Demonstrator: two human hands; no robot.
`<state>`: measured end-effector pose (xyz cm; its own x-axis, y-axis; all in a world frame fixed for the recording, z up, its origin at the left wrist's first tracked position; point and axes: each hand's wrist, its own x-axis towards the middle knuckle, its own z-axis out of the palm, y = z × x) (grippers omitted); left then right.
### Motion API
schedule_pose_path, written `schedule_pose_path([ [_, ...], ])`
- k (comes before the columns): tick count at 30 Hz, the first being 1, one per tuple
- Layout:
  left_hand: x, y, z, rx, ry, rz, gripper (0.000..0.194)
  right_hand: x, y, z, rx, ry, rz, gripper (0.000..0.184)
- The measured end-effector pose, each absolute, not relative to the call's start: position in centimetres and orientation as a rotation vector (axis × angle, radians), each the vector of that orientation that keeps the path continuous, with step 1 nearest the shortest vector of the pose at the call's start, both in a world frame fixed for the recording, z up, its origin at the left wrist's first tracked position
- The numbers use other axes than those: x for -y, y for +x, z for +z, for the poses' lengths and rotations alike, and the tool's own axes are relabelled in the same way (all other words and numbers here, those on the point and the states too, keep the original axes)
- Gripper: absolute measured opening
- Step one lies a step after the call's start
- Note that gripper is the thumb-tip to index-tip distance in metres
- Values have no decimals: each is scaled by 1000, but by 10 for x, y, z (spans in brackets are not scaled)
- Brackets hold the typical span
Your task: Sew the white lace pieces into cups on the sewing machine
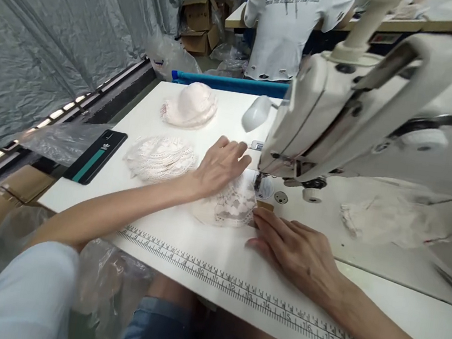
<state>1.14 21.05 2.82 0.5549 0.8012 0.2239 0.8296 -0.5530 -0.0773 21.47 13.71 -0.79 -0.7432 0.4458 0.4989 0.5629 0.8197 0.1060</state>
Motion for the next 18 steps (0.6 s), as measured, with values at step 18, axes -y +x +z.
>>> schedule_pose_path([
  [18, -186, 5, 12, 1015, -2874, -363, 20, -147, 237, 6, 2439, -951, -181, 29],
])
